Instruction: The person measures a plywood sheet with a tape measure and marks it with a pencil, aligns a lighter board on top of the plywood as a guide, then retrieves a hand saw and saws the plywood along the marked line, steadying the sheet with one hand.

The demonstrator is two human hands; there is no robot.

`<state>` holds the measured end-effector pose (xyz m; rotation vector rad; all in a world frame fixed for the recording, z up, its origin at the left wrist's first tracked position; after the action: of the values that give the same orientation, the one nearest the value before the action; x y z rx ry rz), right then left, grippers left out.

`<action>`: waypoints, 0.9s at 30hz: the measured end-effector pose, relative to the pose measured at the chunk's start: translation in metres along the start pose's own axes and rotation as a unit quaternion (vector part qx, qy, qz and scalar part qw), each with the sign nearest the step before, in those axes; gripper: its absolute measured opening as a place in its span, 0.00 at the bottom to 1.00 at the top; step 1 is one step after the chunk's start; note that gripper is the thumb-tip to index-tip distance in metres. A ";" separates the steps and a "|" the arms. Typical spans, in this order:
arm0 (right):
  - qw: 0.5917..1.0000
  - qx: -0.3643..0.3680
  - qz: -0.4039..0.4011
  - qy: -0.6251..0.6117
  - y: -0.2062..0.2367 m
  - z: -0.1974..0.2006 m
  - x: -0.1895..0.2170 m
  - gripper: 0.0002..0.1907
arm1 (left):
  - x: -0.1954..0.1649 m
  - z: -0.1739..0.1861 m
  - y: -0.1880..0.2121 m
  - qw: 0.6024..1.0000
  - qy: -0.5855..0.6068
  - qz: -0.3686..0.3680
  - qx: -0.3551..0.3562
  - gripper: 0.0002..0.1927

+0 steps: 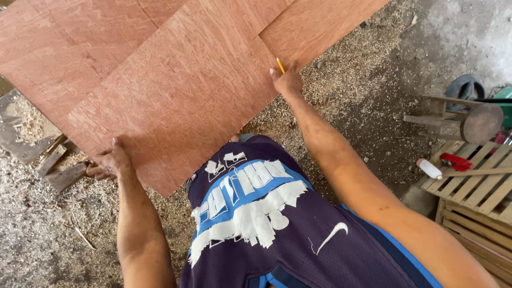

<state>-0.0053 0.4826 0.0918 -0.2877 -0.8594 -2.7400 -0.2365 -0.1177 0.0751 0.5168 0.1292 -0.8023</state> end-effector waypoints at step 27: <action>0.986 0.010 0.151 -0.071 0.072 -0.043 -0.053 0.14 | 0.116 0.034 -0.002 0.964 0.254 -0.084 -0.002 0.44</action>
<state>0.0611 0.4100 0.0812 -0.5661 -0.8026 -2.4522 -0.1602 -0.2119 0.0689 0.7076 0.6562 -0.8189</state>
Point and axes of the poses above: each hand's wrist, its own y-axis away from the middle knuckle, its own z-axis out of the back of the hand, x = y × z, the point moved 7 cm from there along -y, towards the middle knuckle, and after that the axes turned 6 degrees about y, right-handed, at the moved point
